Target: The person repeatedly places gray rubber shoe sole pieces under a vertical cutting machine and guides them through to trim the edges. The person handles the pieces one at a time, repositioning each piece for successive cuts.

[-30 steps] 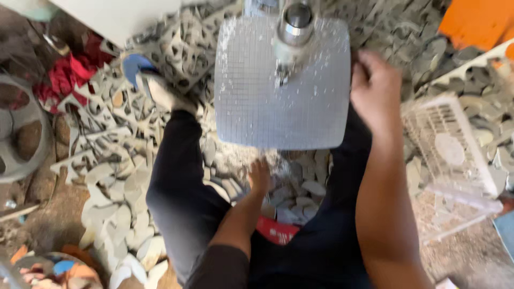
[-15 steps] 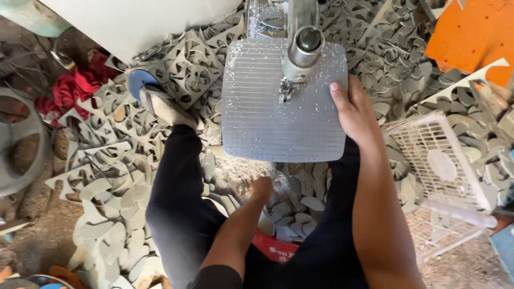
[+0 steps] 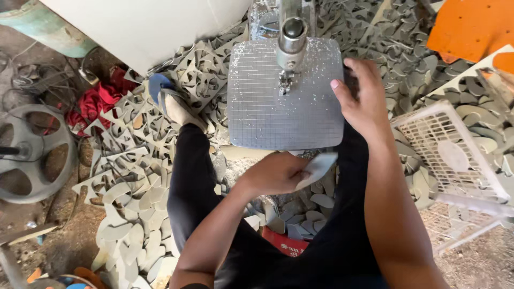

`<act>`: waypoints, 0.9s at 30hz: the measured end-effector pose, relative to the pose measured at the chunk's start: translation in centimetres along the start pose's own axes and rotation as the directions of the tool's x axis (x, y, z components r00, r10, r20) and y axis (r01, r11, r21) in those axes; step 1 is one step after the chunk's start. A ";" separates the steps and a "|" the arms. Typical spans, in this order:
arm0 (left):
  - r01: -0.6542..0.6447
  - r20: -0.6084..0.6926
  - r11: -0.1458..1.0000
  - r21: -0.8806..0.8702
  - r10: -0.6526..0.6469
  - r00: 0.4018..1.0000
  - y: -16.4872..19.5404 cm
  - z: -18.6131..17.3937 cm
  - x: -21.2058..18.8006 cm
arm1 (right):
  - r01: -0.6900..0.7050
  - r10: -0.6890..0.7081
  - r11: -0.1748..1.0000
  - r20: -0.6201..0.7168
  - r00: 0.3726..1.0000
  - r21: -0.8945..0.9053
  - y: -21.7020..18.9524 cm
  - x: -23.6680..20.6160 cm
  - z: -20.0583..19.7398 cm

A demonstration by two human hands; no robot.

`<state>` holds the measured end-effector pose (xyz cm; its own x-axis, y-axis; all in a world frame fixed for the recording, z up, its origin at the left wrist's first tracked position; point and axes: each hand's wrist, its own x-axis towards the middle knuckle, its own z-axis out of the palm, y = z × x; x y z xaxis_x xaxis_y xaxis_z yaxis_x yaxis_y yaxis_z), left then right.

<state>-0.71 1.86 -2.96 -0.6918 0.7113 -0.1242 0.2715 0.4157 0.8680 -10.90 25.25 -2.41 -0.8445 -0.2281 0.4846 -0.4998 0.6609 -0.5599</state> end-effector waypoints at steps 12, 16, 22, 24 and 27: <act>-0.213 -0.625 0.968 -0.130 0.087 0.776 1.1 -4.1 -1.4 | -0.356 0.216 0.718 0.295 0.931 0.598 -9.3 -1.4 -2.4; -0.148 -0.727 0.976 -0.159 -0.014 0.686 -0.1 -4.3 -1.9 | 0.142 -0.123 0.989 -0.272 0.954 0.050 -11.3 -2.3 -5.6; -0.334 -0.517 0.716 -0.614 -0.045 0.855 0.0 -3.7 -2.7 | 0.453 -0.440 0.851 0.110 0.891 -0.264 -11.7 -3.2 -1.6; -0.232 -0.607 0.842 -0.487 -0.136 0.783 0.2 -3.1 -2.3 | 0.435 -0.400 0.869 0.183 0.898 -0.235 -11.7 -3.0 -0.4; -0.192 -0.557 0.794 -0.577 -0.210 0.804 -0.6 -3.7 -1.8 | 0.358 -0.298 0.918 0.301 0.906 -0.169 -11.2 -2.1 -0.7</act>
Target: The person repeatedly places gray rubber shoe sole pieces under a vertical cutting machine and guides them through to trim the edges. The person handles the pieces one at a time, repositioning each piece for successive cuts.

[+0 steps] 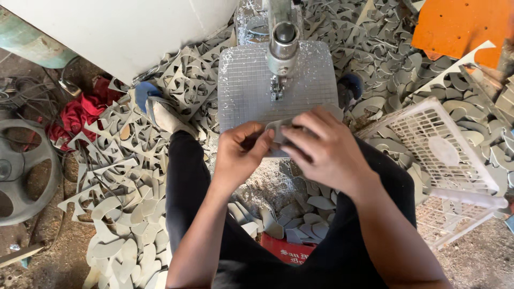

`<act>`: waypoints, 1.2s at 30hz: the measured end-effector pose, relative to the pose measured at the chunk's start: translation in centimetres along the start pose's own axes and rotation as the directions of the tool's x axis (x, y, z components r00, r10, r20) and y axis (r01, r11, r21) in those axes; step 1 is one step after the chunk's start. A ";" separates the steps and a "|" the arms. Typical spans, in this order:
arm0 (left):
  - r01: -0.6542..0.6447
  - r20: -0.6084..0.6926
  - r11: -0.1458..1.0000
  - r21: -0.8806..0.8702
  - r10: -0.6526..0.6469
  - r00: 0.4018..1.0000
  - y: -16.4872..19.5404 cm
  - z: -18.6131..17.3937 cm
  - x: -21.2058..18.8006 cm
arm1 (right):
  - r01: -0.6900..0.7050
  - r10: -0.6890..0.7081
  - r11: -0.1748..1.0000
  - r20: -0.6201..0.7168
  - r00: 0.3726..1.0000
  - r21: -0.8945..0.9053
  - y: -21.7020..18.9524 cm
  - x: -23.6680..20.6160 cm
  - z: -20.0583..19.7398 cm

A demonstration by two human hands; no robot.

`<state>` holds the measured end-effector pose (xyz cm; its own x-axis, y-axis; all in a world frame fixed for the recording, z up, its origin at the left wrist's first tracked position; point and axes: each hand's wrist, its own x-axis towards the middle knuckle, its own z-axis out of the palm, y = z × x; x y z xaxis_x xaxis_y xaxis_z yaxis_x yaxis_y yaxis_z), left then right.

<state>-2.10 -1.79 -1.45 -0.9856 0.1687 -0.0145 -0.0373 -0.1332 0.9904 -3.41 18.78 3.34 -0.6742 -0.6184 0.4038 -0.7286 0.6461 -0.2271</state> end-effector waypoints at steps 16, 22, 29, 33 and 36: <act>-0.030 -0.139 0.448 0.894 0.340 0.930 2.2 -0.1 -0.1 | -0.241 0.240 0.971 0.035 0.970 0.010 5.4 -0.4 1.8; -0.063 -0.127 0.438 0.897 0.392 0.911 1.8 0.2 0.3 | -0.204 0.201 0.977 0.056 0.978 0.055 6.5 -0.9 1.6; -0.151 -0.102 0.525 0.838 0.422 0.901 1.0 -0.7 0.3 | -0.281 0.266 0.944 0.103 0.958 0.175 6.0 -1.2 1.3; -0.140 -0.130 0.590 0.795 0.391 0.911 1.0 -0.8 0.5 | -0.232 0.226 0.960 0.055 0.972 0.158 5.7 -0.8 1.1; -0.143 -0.127 0.599 0.788 0.386 0.914 1.1 -0.7 0.4 | -0.223 0.221 0.961 0.034 0.975 0.166 5.4 -0.8 0.8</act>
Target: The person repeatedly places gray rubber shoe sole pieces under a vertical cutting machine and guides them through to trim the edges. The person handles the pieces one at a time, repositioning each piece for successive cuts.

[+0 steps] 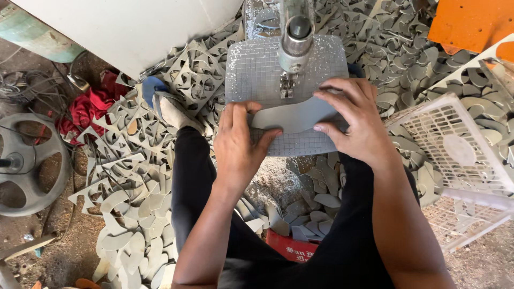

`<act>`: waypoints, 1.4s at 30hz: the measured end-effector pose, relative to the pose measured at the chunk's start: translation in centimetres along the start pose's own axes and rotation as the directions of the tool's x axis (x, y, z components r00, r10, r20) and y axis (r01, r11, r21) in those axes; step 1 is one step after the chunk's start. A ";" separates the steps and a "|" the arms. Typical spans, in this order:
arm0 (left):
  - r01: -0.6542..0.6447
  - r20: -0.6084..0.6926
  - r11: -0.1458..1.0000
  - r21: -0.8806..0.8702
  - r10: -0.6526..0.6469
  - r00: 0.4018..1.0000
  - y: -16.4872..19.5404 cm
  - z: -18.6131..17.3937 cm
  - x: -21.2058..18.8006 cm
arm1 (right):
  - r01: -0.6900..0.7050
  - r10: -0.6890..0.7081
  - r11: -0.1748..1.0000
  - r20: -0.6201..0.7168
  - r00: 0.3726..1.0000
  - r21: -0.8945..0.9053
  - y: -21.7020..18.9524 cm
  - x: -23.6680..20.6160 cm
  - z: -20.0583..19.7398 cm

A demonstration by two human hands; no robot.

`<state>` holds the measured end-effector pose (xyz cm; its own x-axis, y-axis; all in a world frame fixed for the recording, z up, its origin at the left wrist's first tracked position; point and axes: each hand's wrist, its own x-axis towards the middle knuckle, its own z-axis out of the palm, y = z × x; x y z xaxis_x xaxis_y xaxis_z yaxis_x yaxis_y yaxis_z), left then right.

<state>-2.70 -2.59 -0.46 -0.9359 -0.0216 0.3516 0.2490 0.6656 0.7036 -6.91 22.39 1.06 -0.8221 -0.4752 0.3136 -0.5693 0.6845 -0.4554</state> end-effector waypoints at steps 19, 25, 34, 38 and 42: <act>-0.037 -0.011 0.999 -0.004 0.037 0.999 -0.7 0.2 0.3 | 0.010 -0.004 0.977 0.029 1.000 -0.214 1.3 -0.1 1.6; -0.073 -0.034 0.997 -0.003 0.073 0.997 -1.0 0.6 0.5 | -0.033 0.035 0.971 0.006 0.999 -0.236 1.5 0.0 2.1; -0.088 -0.034 0.996 0.014 0.088 0.996 -1.3 0.8 0.9 | -0.099 0.087 0.973 -0.065 0.994 -0.210 -0.1 0.4 2.1; -0.075 -0.034 0.997 0.007 0.075 0.997 -1.4 0.8 1.0 | -0.095 0.078 0.976 -0.090 0.993 -0.195 -0.2 0.6 2.2; -0.090 -0.038 0.996 0.005 0.090 0.995 -1.5 0.8 1.1 | -0.098 0.081 0.979 -0.095 0.992 -0.180 -0.1 0.5 2.3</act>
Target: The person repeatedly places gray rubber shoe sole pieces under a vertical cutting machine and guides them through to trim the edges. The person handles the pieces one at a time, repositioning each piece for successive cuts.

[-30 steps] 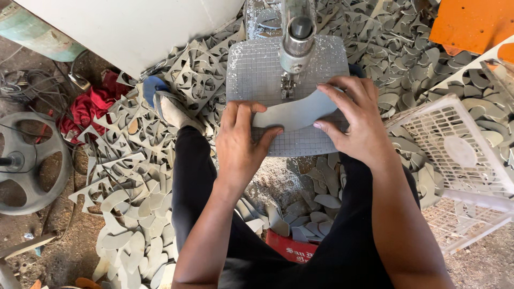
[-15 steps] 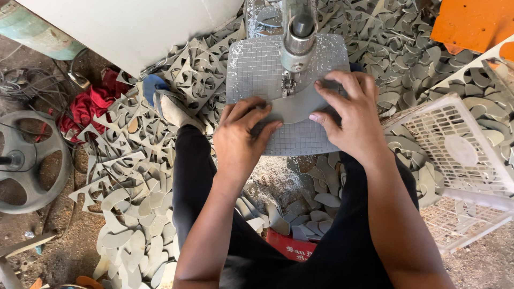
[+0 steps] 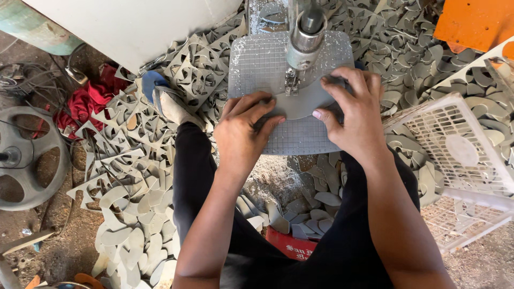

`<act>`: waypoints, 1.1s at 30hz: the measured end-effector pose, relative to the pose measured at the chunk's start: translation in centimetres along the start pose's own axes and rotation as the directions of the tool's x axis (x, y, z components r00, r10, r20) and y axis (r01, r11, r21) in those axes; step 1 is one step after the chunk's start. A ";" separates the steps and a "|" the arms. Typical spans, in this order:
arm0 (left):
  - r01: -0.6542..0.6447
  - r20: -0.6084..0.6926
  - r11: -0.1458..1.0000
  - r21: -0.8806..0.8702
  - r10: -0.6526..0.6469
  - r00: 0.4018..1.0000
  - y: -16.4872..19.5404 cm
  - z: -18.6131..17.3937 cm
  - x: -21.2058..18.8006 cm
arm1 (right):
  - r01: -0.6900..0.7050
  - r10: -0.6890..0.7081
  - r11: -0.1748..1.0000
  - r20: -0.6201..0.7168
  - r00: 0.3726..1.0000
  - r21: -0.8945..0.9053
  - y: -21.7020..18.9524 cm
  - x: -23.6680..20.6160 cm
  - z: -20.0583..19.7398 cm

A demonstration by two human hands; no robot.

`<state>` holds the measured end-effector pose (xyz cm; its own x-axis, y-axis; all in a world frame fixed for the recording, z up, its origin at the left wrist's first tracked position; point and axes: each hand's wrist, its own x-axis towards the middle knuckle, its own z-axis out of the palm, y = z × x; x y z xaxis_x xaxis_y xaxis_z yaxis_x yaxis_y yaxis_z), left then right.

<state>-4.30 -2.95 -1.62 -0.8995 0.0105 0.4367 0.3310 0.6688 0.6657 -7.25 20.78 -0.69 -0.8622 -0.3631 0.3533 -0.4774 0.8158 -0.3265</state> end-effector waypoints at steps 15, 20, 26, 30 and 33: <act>0.032 -0.012 0.999 0.015 -0.032 0.999 0.3 0.2 0.1 | -0.023 0.023 0.999 -0.011 1.000 -0.044 0.5 -0.2 0.6; 0.014 -0.014 1.000 -0.002 -0.014 1.000 -0.2 0.3 0.4 | -0.035 0.035 0.998 -0.007 0.999 -0.059 0.5 -0.2 0.7; -0.021 0.067 0.999 -0.024 0.022 0.998 -1.5 -0.3 1.9 | -0.064 0.063 0.998 -0.012 0.998 -0.026 0.1 0.2 0.5; -0.024 0.102 0.999 -0.027 0.026 0.994 -2.0 -0.4 2.3 | -0.068 0.068 0.996 -0.005 0.998 -0.062 -0.3 0.3 0.5; -0.055 0.057 0.998 -0.036 0.057 0.997 -2.0 -0.3 2.3 | -0.086 0.087 0.992 0.003 0.996 -0.093 -0.5 0.0 0.6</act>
<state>-6.96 -4.47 -1.82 -0.8938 0.0912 0.4390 0.3903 0.6403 0.6615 -7.12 20.07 -0.99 -0.9009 -0.2926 0.3207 -0.3837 0.8822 -0.2728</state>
